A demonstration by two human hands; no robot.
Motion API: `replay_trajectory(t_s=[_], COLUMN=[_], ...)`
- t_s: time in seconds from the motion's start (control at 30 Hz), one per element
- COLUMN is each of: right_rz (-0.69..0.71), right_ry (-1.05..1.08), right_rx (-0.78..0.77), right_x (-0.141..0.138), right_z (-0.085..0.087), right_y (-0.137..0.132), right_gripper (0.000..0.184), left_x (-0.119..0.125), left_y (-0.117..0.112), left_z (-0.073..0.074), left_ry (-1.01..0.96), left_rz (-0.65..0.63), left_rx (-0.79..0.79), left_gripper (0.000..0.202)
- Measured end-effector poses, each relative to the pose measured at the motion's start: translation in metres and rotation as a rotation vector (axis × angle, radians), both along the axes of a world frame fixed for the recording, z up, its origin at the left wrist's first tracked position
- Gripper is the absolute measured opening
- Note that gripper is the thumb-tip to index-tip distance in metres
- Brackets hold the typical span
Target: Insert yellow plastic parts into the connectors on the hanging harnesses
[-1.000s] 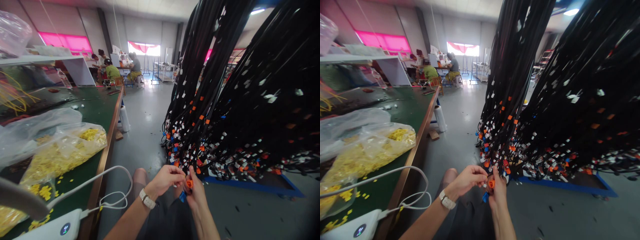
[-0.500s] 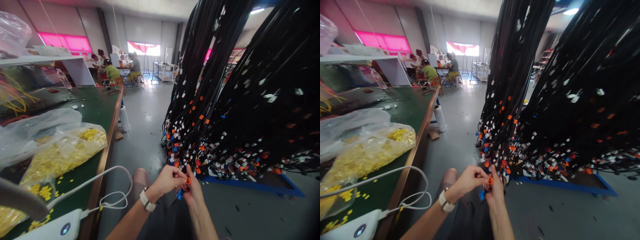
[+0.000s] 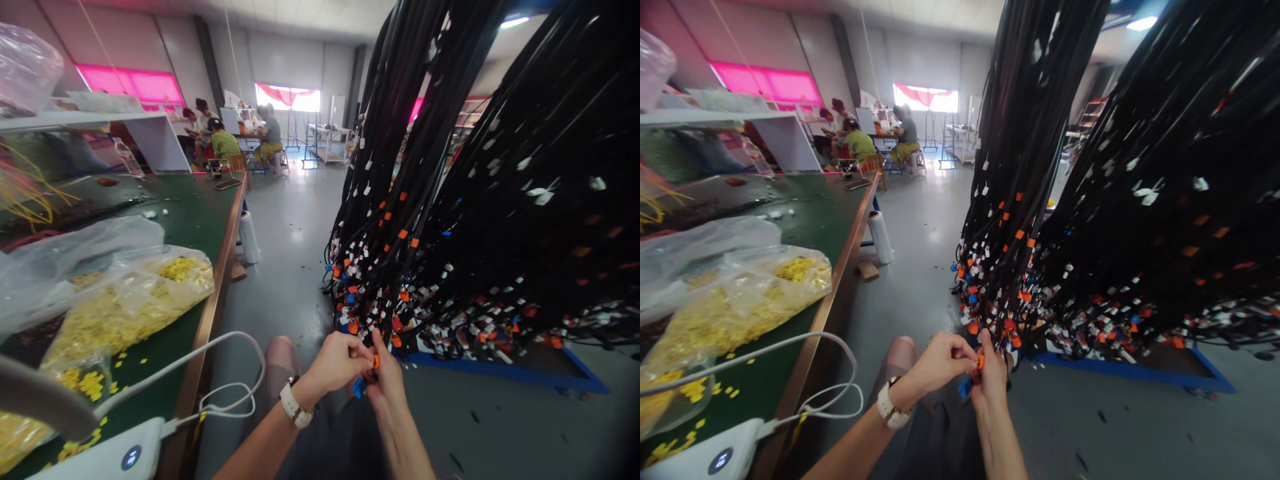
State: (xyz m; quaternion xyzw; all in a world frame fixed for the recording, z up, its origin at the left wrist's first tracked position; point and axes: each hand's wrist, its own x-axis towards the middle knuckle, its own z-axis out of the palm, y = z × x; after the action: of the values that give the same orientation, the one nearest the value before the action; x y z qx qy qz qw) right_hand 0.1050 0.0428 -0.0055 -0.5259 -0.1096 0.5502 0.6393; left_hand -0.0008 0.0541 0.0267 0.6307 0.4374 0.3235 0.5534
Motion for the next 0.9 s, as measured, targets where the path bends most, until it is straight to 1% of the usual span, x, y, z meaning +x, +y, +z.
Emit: replay_trajectory(t_s=[0.17, 0.3, 0.43, 0.5, 0.63, 0.77, 0.83, 0.9], right_rz=[-0.036, -0.049, -0.065, -0.057, -0.022, -0.038, -0.038, -0.04], right_ry=[0.006, -0.022, -0.032, -0.024, -0.005, 0.013, 0.022, 0.033], right_rx=[-0.046, -0.047, -0.03, -0.003, 0.046, 0.046, 0.039, 0.044], right_x=[-0.002, -0.003, -0.004, -0.004, -0.003, -0.003, -0.003, -0.004], right_z=[0.002, 0.005, 0.01, 0.012, 0.014, 0.017, 0.018, 0.019], right_y=[-0.001, -0.002, -0.003, -0.004, -0.005, -0.007, -0.007, -0.007], right_gripper=[0.05, 0.049, 0.046, 0.044, 0.038, 0.038, 0.038, 0.037], left_x=[0.0, 0.0, 0.0, -0.002, -0.004, -0.003, -0.002, 0.0], left_y=[0.0, 0.0, 0.001, 0.002, 0.002, 0.001, 0.001, 0.0], left_z=[0.001, 0.002, 0.003, 0.005, 0.007, 0.003, -0.002, -0.007], left_ry=[0.017, 0.041, -0.028, -0.094, -0.201, -0.263, -0.298, -0.313], left_rz=[0.016, 0.029, 0.055, 0.011, -0.14, -0.263, -0.287, -0.268], left_rx=[-0.007, -0.009, -0.069, -0.124, -0.182, -0.199, -0.203, -0.196], left_gripper=[0.017, 0.015, 0.013, 0.018, 0.029, 0.032, 0.034, 0.034])
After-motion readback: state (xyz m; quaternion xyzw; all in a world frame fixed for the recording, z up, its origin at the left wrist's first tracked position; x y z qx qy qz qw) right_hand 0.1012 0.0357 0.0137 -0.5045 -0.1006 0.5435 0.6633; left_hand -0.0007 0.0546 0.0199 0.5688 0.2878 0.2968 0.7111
